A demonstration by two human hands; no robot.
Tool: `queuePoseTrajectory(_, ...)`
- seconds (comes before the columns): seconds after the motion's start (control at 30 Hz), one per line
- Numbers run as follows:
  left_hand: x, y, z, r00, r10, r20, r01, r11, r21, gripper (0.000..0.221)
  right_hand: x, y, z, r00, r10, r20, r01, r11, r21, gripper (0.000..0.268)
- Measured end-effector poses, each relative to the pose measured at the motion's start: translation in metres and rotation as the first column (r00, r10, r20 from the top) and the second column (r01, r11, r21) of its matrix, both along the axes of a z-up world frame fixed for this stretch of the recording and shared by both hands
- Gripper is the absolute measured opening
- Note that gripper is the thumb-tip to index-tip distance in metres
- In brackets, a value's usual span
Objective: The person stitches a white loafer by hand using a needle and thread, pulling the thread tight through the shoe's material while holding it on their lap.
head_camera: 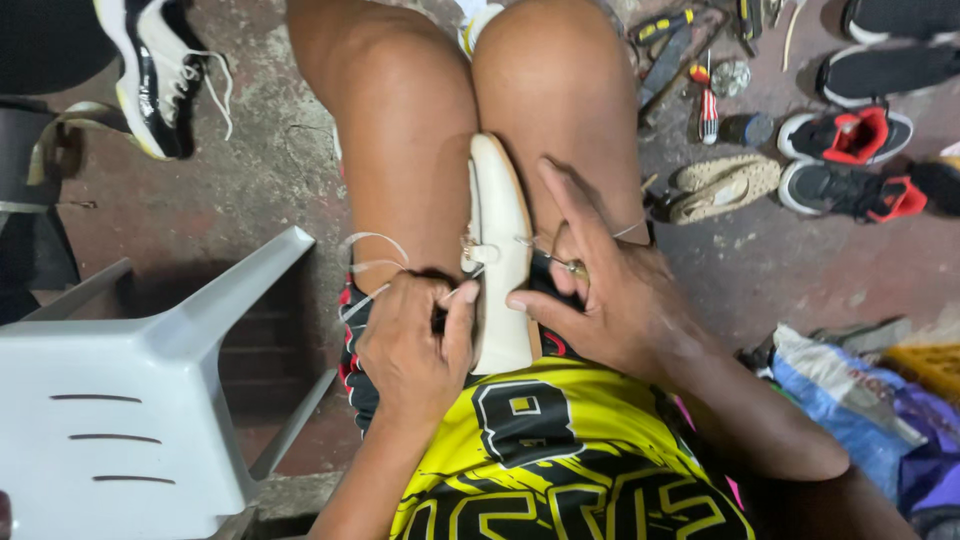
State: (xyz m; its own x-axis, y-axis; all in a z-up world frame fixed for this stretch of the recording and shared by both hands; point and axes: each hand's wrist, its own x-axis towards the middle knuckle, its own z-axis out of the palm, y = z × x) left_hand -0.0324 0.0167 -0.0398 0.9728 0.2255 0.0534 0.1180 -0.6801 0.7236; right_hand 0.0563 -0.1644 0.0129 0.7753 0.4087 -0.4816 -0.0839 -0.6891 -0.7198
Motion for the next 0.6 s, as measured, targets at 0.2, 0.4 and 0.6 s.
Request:
queuePoseTrajectory(0.2,0.002,-0.006,-0.002,0.999,0.043,-0.010,-0.043,0.998,-0.042,0.038,0.013,-0.033,0.007,0.936,0.320,-0.149,-0.352,0.865,-0.357,0.109)
queuePoseTrajectory(0.4,-0.003,-0.012,-0.003,0.987,0.136,0.081,-0.108,0.952,-0.285,0.031,0.011,-0.012,-0.021,0.919,0.215,0.330,-0.216,0.976,-0.035,0.079)
queuePoseTrajectory(0.6,-0.008,-0.001,0.001,0.978,0.184,-0.097,-0.202,0.728,-0.655,0.015,0.017,-0.027,-0.018,0.907,0.269,0.325,-0.291,0.957,0.019,0.021)
